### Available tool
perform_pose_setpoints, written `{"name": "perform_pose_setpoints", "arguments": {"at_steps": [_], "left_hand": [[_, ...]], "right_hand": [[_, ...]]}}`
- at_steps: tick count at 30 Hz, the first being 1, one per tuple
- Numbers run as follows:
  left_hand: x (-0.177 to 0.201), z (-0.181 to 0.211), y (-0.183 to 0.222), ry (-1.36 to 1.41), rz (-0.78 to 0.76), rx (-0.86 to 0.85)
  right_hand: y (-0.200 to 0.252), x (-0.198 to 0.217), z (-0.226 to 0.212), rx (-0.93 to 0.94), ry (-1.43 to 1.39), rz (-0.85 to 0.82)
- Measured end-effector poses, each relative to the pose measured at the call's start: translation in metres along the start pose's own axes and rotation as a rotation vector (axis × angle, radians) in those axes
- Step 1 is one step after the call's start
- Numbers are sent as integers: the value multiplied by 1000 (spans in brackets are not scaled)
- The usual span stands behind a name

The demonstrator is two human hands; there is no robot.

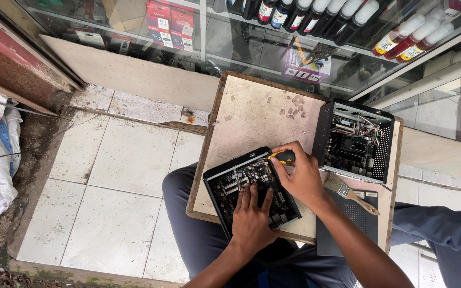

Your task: The person removes a motherboard from a computer case and places it on the table. They then use a screwdriver to tighten screws on the motherboard and connect internal cables.

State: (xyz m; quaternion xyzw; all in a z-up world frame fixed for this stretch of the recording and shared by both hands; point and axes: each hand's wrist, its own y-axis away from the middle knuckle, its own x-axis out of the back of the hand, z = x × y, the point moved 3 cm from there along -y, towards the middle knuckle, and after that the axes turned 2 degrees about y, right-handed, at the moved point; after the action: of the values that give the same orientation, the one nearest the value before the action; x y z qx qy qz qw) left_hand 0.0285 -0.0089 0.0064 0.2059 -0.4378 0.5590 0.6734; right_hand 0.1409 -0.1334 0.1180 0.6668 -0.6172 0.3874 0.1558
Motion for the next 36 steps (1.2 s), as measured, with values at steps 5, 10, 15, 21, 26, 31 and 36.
{"name": "perform_pose_setpoints", "arguments": {"at_steps": [5, 10, 15, 21, 26, 31, 36], "left_hand": [[2, 0, 0, 7, 22, -17], [0, 0, 1, 2, 22, -16], [-2, -1, 1, -4, 2, -11], [-2, 0, 1, -10, 13, -8], [-1, 0, 0, -9, 10, -8], [-2, 0, 1, -20, -17, -4], [-2, 0, 1, -21, -36, 6]], "right_hand": [[-1, -2, 1, -56, 57, -60], [-4, 0, 1, -50, 78, -75], [-6, -1, 3, -76, 104, -93], [-8, 2, 0, -32, 78, -68], [-6, 5, 2, -59, 52, -79], [-6, 2, 5, -61, 52, -90], [-5, -1, 10, -54, 57, -94]]}}
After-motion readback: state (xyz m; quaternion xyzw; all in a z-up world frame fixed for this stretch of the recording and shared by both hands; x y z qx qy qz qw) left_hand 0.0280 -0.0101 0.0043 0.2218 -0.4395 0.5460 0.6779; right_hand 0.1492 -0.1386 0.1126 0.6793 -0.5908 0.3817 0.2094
